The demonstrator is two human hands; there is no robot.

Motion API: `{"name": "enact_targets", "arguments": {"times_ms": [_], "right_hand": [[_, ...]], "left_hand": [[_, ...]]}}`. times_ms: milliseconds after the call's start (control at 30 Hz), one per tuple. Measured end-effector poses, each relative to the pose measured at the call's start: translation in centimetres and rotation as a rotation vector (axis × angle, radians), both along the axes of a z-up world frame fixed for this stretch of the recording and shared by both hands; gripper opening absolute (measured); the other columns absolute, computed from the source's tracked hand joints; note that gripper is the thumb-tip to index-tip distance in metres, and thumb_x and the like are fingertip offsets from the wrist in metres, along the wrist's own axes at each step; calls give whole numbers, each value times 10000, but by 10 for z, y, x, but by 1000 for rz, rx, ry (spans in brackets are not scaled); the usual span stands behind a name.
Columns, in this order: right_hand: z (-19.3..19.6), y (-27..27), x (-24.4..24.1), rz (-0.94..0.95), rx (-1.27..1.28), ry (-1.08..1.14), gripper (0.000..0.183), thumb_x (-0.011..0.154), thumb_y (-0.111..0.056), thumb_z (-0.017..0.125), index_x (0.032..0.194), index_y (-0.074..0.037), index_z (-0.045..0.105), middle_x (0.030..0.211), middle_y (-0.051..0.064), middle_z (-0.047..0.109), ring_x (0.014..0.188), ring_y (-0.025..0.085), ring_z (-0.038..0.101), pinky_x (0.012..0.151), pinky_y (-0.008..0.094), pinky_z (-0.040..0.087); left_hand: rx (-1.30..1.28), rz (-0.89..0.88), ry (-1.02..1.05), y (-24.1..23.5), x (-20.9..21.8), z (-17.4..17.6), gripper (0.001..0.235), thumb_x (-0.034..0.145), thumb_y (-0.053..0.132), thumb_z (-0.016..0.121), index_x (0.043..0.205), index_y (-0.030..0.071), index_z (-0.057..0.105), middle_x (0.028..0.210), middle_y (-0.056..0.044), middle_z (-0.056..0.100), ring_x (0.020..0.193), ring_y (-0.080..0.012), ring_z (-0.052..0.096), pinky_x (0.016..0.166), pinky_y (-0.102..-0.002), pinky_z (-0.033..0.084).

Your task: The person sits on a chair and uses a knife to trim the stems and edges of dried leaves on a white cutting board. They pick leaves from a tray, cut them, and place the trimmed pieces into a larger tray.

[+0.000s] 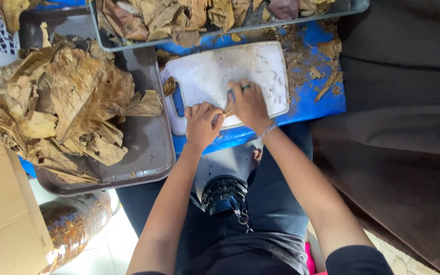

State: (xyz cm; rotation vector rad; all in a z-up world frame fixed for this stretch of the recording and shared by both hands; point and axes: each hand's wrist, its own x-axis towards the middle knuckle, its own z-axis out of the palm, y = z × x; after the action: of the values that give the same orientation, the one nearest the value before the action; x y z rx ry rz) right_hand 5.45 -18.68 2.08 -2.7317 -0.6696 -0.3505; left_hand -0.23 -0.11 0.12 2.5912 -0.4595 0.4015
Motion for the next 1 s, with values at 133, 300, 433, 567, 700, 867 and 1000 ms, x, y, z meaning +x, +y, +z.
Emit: {"name": "enact_targets", "arguments": {"times_ms": [133,300,433,567,700,867,1000], "right_hand": [[13,-6,17,-124,5,35,299,945,-164,674,1212,-94,560,1041,119,554,859,360,627,771,448,442],[14,23,-7,-56,51,51,349,862,-145,739,1170,-121,578,1038,111,553,820,361,631,764,469,472],[11,15,-4,-24,-16,107,316,876,-160,733,1163,-149,602,1055,88,550,897,330,632,802,435,435],[10,-5,24,-109,-51,138,338,921,-163,689,1229,-149,552,1086,106,543,932,348,614,820,450,419],[9,1,25,-219,-59,87,348,925,-173,679,1230,-133,516,1086,108,527,922,332,595,802,439,399],[17,34,-26,-14,-21,188,319,902,-166,697,1206,-172,598,1096,97,548,999,325,604,893,428,423],[-11,-1,-4,-57,-28,109,370,862,-193,737,1209,-180,608,1088,105,585,945,330,631,870,480,461]], "left_hand": [[-8,-17,-13,0,3,5,150,1000,385,670,930,280,590,867,81,408,914,-141,436,878,-383,284],[-23,-16,16,-2,2,3,150,1003,379,667,924,270,602,858,81,399,891,-132,431,863,-367,287],[19,1,-5,0,5,1,201,1024,369,652,881,245,583,864,78,404,897,-131,428,874,-371,286],[-17,-7,5,1,2,1,137,997,382,681,928,280,621,867,79,424,936,-141,450,919,-391,283],[-10,-15,-26,1,1,6,154,1002,366,663,905,269,595,854,75,404,909,-138,438,878,-380,287],[-10,37,-70,-3,6,5,334,1068,288,583,752,205,513,818,68,372,853,-130,404,871,-371,276],[2,4,-13,1,-5,-5,156,1031,408,629,938,286,602,877,68,424,928,-133,441,904,-398,265]]}}
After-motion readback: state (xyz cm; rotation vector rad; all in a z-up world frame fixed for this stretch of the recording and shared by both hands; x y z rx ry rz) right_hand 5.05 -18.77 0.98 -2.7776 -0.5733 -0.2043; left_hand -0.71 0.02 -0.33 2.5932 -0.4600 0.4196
